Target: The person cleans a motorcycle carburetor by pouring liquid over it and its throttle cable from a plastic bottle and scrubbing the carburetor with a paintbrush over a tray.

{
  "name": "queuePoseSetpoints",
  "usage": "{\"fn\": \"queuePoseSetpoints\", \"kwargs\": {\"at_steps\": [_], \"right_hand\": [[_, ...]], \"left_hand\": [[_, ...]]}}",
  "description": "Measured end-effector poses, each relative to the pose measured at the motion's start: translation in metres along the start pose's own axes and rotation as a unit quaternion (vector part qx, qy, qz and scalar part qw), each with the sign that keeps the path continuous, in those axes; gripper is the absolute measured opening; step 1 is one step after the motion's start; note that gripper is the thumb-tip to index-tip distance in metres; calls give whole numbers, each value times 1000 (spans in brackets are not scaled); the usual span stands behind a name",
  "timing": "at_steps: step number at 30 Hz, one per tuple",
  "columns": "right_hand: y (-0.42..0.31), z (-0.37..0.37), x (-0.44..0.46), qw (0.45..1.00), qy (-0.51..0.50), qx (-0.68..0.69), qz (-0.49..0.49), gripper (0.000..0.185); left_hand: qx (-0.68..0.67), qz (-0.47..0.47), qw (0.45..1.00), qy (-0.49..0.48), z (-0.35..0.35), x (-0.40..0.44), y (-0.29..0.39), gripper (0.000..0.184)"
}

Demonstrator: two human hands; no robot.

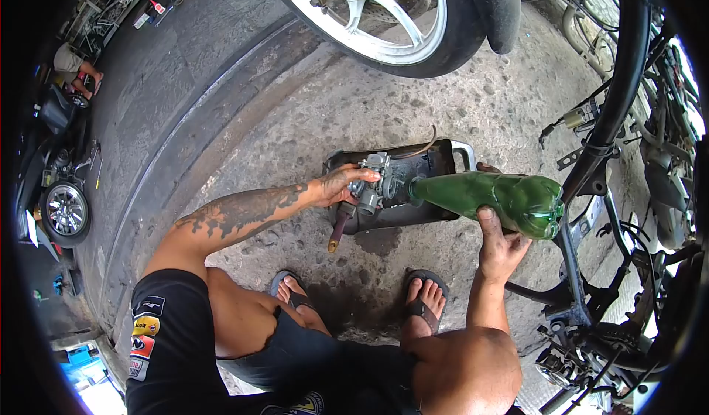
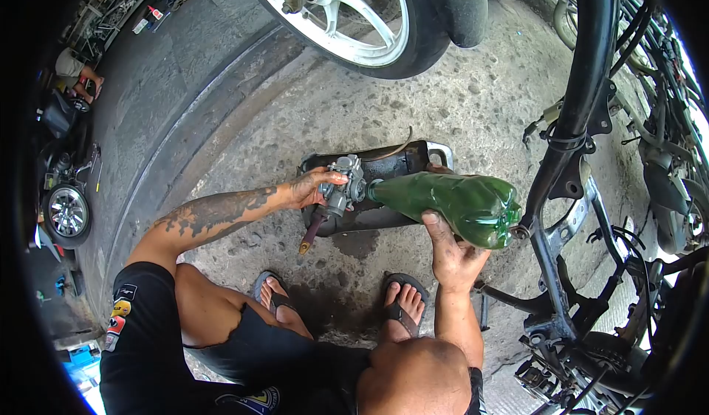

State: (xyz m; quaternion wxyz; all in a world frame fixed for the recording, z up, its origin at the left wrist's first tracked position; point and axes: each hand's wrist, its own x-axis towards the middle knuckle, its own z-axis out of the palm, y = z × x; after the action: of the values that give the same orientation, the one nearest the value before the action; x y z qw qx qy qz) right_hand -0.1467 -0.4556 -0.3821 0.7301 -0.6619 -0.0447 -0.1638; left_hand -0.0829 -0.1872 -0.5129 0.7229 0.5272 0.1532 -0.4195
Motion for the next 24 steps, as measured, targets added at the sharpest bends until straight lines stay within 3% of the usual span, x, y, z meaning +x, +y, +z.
{"fn": "queuePoseSetpoints", "kwargs": {"at_steps": [7, 9, 12, 15, 19, 20, 22, 24], "right_hand": [[2, 0, -2, 1000, 10, 13, -3, 50], [7, -3, -3, 1000, 10, 9, 6, 49], [7, -4, -3, 1000, 10, 3, 15, 48], [5, -3, 1, 1000, 0, 13, 11, 48], [-3, -3, 1, 998, -3, 39, 41, 52], [-3, -2, 1, 998, -3, 39, 41, 52], [-2, 0, 2, 998, -30, 61, -19, 54], [-1, 1, 0, 997, -36, 60, -21, 53]], "left_hand": [[-28, 11, 999, -25, 1, -5, 16, 43], [-14, 9, 1000, -20, 3, -9, 18, 54], [105, 46, 993, 36, 12, -18, 23, 79], [156, 87, 984, 1, 15, -20, 25, 82], [241, 178, 954, 26, 15, -15, 18, 82], [241, 178, 954, 26, 17, -15, 19, 82], [183, 85, 978, 45, 24, -21, 24, 83], [179, 75, 980, 49, 25, -21, 22, 83]]}}
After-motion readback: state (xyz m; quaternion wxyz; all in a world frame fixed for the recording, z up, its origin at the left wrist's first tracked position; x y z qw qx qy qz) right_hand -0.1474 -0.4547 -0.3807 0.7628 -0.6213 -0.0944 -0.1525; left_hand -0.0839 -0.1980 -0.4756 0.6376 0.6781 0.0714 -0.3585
